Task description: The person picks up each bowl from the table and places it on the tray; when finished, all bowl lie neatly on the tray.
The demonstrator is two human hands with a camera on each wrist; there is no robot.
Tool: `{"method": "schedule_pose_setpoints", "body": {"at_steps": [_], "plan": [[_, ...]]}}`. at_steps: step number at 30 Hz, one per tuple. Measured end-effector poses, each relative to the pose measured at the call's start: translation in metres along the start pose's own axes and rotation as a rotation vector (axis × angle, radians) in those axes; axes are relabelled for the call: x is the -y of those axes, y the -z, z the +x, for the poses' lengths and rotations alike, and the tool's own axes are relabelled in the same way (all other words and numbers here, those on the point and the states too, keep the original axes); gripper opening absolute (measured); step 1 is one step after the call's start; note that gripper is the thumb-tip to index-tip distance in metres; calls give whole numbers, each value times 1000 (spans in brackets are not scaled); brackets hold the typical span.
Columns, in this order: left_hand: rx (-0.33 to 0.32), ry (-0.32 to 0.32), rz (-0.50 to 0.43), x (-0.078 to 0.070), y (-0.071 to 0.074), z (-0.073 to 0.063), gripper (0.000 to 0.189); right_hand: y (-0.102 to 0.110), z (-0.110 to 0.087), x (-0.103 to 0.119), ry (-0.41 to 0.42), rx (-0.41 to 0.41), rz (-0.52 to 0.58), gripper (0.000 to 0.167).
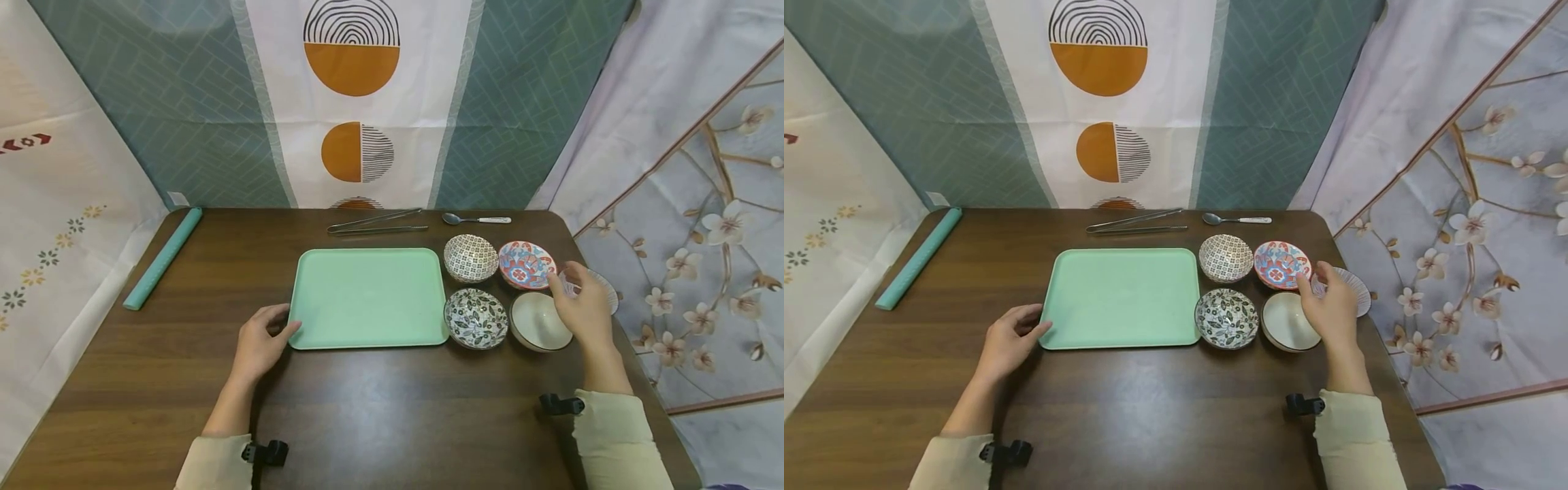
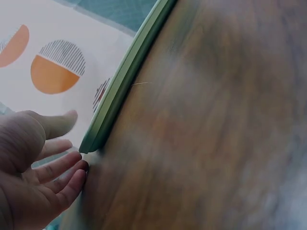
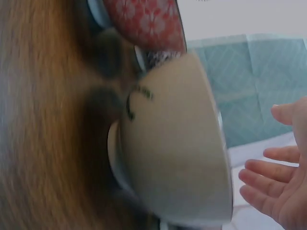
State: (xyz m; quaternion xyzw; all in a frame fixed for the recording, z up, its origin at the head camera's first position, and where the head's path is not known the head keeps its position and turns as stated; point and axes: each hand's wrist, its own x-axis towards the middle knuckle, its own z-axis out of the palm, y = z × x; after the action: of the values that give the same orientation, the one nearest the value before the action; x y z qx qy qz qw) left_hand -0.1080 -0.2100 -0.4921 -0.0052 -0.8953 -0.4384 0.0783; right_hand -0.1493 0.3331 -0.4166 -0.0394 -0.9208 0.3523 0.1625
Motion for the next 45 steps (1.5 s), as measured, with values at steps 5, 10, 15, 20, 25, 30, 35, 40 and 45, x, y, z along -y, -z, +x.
{"method": "schedule_pose_setpoints", "body": {"at_steps": [5, 10, 15, 20, 25, 30, 35, 40, 45], "plan": [[-12, 52, 17, 1, -2, 0, 43, 5, 2, -16, -43, -53, -42, 54], [-14, 78, 36, 3, -3, 0, 41, 8, 4, -37, -66, -101, -76, 54], [-15, 103, 42, 3, -3, -1, 38, 10, 3, -53, -72, -143, -123, 54], [-18, 117, 39, 4, -2, -1, 37, 12, 2, -62, -79, -177, -177, 50], [-13, 128, 38, 4, -2, -1, 37, 12, 0, -72, -93, -240, -246, 47], [-14, 126, 41, 5, -3, -1, 37, 15, -1, -81, -171, -291, -286, 40], [-11, 133, 36, 4, -2, -1, 37, 18, -1, -89, -245, -280, -330, 36], [9, 145, 32, 4, -1, -1, 39, 21, 0, -93, -314, -268, -288, 31], [25, 152, 33, 3, 0, -3, 41, 23, 1, -94, -365, -250, -232, 32]]}}
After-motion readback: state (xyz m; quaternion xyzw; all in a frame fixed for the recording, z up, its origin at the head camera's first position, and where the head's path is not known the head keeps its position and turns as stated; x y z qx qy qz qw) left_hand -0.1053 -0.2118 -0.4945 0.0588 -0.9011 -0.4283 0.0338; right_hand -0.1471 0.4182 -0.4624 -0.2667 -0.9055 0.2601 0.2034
